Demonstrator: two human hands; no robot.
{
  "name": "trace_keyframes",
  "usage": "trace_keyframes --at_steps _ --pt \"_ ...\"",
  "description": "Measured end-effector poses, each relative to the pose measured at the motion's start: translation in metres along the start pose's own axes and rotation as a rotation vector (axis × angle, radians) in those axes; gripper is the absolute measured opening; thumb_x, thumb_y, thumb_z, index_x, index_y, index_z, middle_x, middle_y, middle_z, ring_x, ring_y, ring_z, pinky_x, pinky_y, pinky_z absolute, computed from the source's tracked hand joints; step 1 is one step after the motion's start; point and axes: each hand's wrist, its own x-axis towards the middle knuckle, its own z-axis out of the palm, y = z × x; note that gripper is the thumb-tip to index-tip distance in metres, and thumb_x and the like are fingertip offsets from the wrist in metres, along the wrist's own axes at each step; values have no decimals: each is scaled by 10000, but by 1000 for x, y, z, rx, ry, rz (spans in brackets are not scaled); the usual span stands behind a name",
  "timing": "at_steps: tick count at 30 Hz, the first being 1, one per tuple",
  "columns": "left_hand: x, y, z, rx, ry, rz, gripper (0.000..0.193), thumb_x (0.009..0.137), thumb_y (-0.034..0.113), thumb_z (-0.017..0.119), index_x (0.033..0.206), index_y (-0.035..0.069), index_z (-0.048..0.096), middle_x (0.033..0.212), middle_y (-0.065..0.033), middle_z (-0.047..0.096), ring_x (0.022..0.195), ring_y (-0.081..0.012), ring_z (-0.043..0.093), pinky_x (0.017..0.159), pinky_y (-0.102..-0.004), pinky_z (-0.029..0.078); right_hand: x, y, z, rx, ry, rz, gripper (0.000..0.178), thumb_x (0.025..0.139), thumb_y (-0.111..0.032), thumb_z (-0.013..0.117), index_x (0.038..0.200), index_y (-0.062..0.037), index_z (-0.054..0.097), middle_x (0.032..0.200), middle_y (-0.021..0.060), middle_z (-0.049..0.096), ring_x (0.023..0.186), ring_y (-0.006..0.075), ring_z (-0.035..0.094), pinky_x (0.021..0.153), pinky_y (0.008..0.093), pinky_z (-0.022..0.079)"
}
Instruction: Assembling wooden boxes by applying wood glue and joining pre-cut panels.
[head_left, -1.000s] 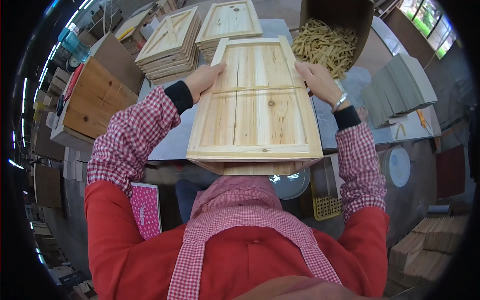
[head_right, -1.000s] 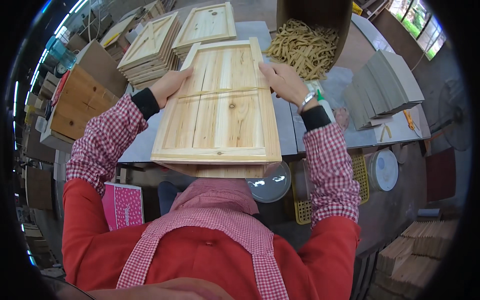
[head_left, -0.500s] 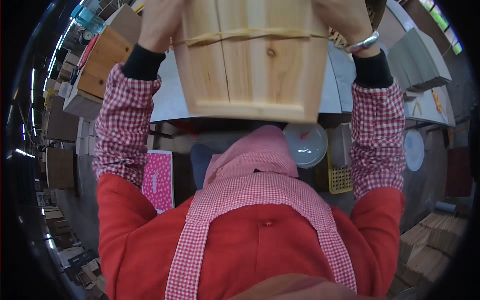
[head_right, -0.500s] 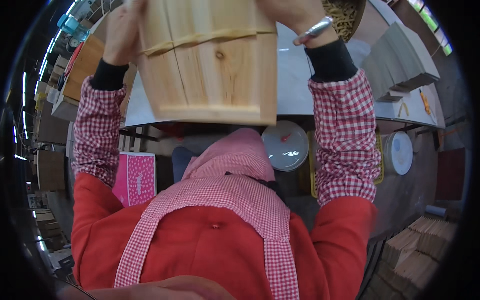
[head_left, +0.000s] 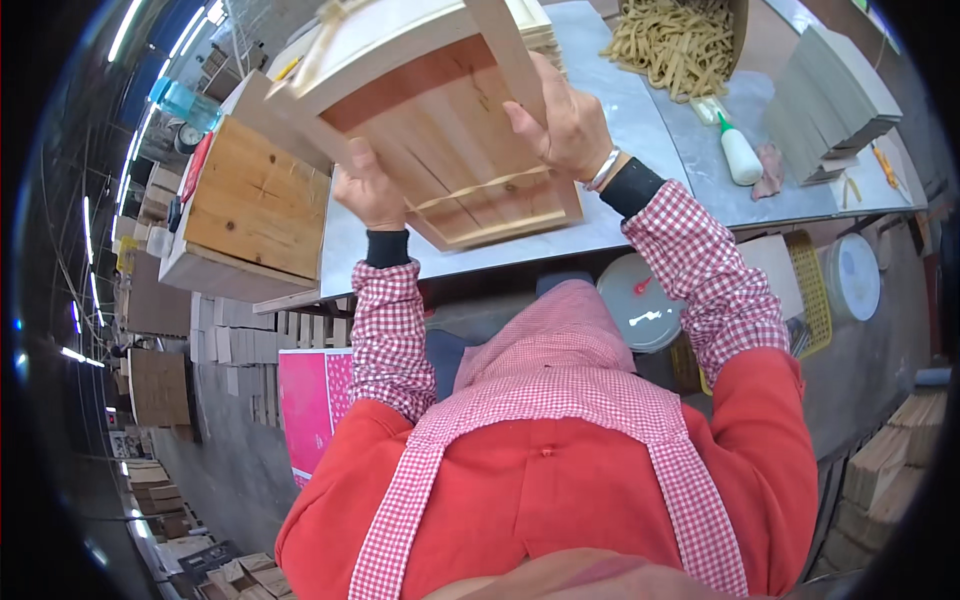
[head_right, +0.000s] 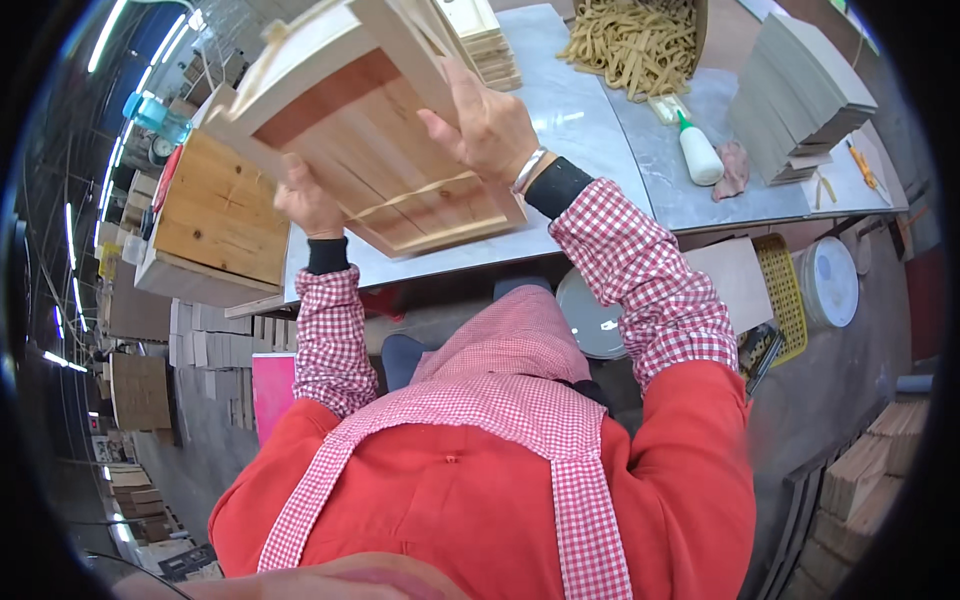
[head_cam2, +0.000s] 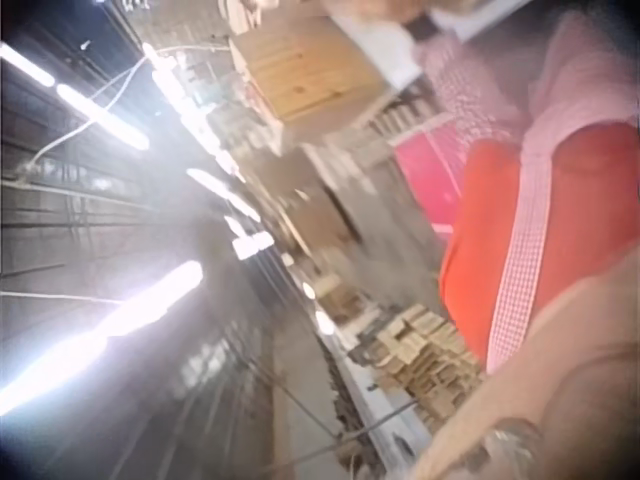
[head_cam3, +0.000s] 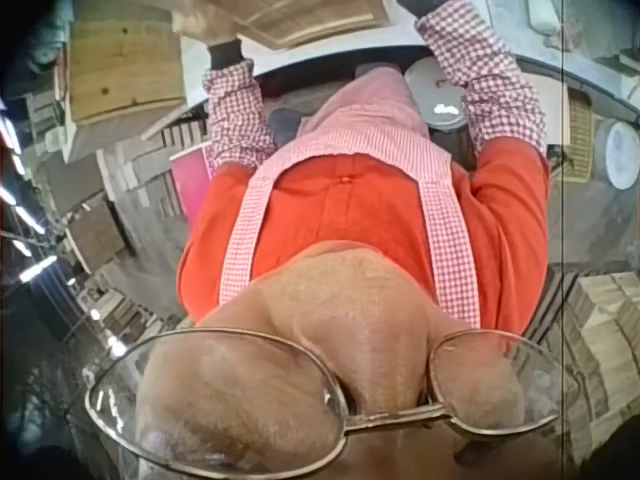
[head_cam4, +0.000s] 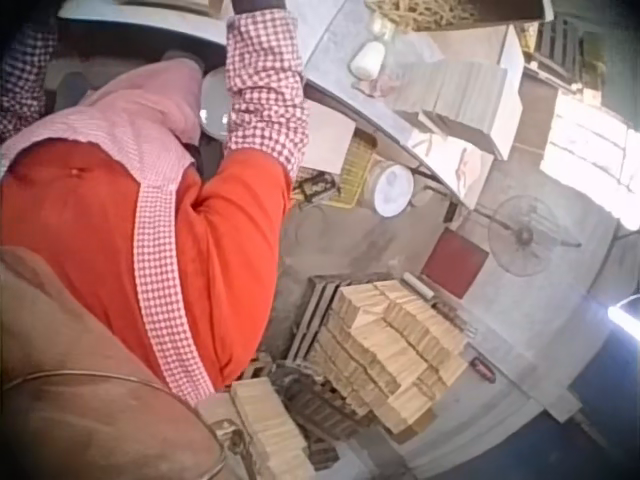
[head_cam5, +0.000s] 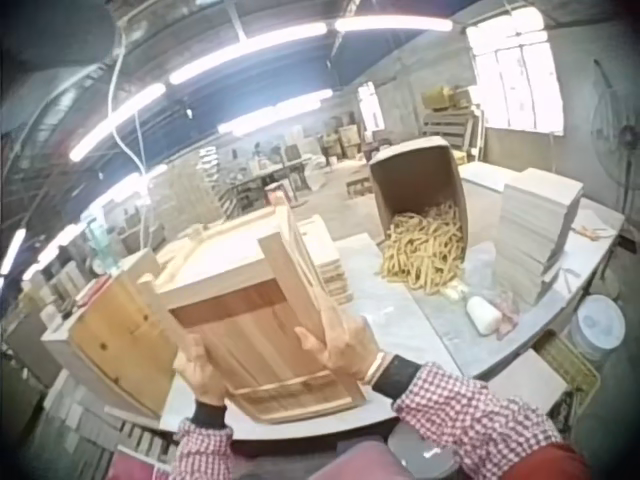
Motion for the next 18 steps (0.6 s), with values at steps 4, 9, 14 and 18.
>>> trace_keyframes --at_steps 4,9,14,18 --pt "-2 -11 -3 -138 -23 -34 477 967 378 512 691 -11 523 660 -15 539 630 -95 463 542 -296 384 -17 -4 8 -10 15 25 575 862 -236 650 1297 55 410 938 217 640 702 350 651 580 378 528" --pt "-11 -23 -26 65 -194 -142 453 973 389 496 772 -14 551 689 -15 540 651 -94 469 608 -277 409 -23 -4 13 73 -8 91 535 874 -256 634 1297 13 445 986 186 642 746 343 648 633 389 517" --pt "28 14 -54 428 -252 157 470 985 384 449 1130 -50 556 980 -116 542 927 -196 507 831 -340 417 -48 16 -7 348 -35 504 406 904 -303 569 1191 -18 542 938 192 647 734 341 629 668 386 488" --pt "95 114 -19 542 -301 745 539 970 408 461 1307 -13 482 1331 -182 463 1217 -287 451 1026 -412 345 -86 59 25 167 -343 949 342 908 -307 492 926 13 613 799 235 620 705 358 598 680 386 463"
